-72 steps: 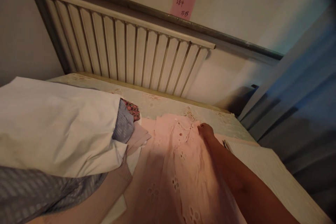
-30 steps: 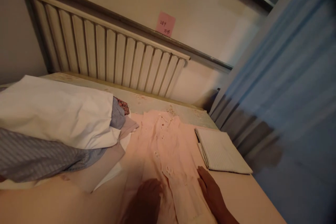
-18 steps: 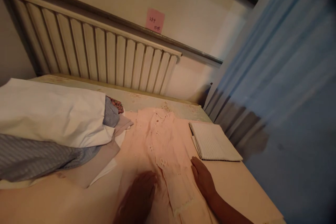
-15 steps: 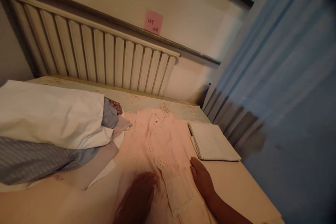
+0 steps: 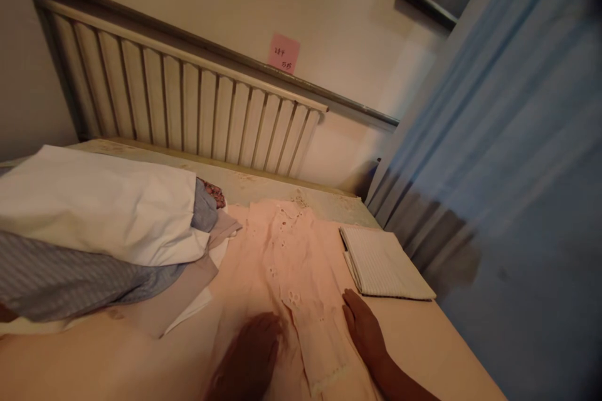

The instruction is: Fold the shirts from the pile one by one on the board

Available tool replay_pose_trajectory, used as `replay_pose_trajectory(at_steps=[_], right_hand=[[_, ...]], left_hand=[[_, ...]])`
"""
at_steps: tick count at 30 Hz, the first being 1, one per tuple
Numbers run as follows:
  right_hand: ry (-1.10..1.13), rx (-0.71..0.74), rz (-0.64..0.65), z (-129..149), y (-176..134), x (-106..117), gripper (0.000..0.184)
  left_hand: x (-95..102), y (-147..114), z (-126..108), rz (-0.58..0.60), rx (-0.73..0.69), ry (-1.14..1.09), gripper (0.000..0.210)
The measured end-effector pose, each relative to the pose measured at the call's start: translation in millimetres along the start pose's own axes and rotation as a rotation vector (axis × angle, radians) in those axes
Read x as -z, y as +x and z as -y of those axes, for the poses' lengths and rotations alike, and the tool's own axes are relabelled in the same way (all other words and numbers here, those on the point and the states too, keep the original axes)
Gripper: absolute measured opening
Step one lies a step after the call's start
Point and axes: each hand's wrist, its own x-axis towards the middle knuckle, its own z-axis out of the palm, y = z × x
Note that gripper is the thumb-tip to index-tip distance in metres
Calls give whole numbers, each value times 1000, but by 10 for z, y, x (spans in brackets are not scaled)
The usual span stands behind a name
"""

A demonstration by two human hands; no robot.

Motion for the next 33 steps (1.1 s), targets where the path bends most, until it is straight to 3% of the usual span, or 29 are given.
replay_pose_trajectory(at_steps=[6,15,23,33], right_hand=[[-1,2,-7,12,0,9,43],[8,-10,3,37,18,24,43],[9,-16,17,35,7,28,44],[-16,-6,12,56,2,44,44]], left_hand=[[18,-5,12,44,-23,53,33],[-16,-2,1,-19,-9,16,31],[-87,-23,59,49,15,-4,34],[-130,-36,81,24,-12,27,34]])
